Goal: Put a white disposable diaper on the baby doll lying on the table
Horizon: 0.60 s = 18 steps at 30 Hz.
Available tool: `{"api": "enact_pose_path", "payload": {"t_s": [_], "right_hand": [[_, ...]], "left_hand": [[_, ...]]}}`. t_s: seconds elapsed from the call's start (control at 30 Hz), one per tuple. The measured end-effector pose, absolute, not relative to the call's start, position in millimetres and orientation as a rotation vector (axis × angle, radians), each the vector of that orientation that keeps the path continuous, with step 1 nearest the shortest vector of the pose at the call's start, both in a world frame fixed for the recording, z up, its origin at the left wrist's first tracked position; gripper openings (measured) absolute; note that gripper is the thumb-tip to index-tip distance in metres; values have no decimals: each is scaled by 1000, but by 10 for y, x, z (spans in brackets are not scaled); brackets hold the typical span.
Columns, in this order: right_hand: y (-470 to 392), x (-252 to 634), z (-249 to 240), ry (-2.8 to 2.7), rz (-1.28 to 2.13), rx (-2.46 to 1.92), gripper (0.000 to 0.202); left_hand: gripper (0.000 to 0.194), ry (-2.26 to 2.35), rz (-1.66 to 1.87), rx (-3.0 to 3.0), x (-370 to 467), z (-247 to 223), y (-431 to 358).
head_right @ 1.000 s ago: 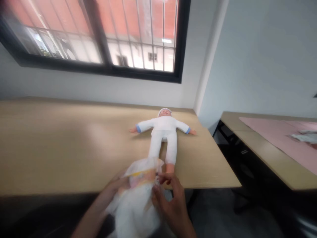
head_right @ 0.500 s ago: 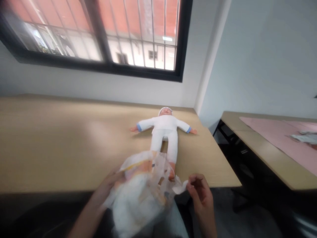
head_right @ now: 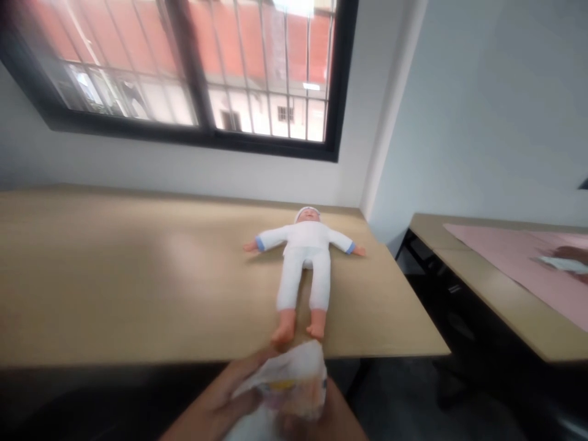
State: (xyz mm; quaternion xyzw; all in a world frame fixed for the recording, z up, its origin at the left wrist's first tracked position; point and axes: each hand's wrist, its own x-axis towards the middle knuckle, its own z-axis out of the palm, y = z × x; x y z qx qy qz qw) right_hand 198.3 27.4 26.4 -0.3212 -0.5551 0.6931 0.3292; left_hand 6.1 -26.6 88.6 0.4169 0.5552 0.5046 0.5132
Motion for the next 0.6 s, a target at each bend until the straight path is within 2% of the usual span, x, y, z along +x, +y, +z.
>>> {"api": "enact_pose_path", "payload": {"t_s": [0.07,0.13,0.2,0.37,0.47,0.6], "right_hand": [[263,1943,185,-1409,1834,-954,58],[299,1963,99,-1359,1824,-1033,53],[366,2011,37,-1306,1746,-1045,53],[638,2107,51,-1172,1437,-1052,50],[815,2097,53,-1142,1411,-1055,48],[940,2003,-73,-1012,1503,-1059,54]], "left_hand": [[41,1420,1271,1012,75,867,-286],[33,1386,1278,1077,76,884,-268],[28,1319,1315,1109,60,926,-209],[34,1362,1711,753,-121,871,99],[33,1195,1643,478,-237,625,323],[23,938,1630,305,-203,345,513]]}}
